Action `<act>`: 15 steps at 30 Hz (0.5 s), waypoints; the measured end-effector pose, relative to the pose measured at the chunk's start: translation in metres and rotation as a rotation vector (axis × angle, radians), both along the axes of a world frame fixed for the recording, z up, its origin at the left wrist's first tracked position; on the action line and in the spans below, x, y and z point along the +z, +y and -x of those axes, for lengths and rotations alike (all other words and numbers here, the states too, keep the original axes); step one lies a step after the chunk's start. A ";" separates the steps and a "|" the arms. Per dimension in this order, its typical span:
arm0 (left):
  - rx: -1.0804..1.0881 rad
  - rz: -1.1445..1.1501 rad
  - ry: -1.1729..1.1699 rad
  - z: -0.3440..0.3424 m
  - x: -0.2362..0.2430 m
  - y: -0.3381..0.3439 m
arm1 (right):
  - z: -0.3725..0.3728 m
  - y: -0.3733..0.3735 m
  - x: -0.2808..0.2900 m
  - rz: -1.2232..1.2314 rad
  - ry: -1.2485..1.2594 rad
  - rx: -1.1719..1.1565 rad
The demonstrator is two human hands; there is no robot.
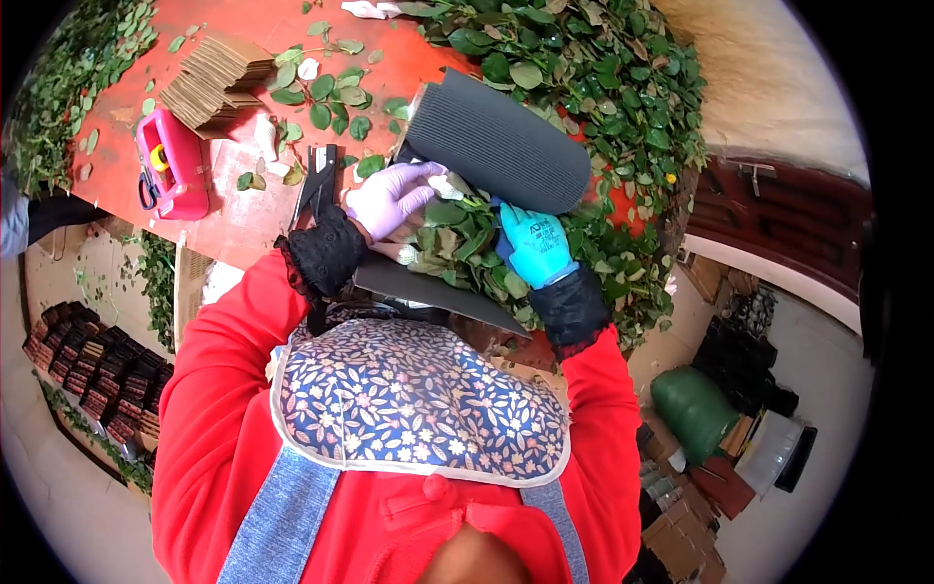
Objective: The person places roses into a black box, aligning them side-by-side and trimming the stems using shears.
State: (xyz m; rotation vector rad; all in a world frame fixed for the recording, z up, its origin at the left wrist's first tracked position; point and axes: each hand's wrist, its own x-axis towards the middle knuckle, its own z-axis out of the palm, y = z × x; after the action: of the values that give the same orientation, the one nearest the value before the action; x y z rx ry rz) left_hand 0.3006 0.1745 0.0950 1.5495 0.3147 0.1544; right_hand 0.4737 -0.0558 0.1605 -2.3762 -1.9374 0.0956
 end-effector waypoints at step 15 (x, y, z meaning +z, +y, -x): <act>-0.014 -0.060 -0.010 0.011 0.005 0.000 | -0.007 -0.099 0.156 -0.244 0.514 -0.485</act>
State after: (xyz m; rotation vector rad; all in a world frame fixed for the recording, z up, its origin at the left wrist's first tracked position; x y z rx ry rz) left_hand 0.2891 0.1743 0.0995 1.6092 0.2941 0.1618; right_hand 0.4805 -0.1552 0.3169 -2.2861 -1.0618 0.3714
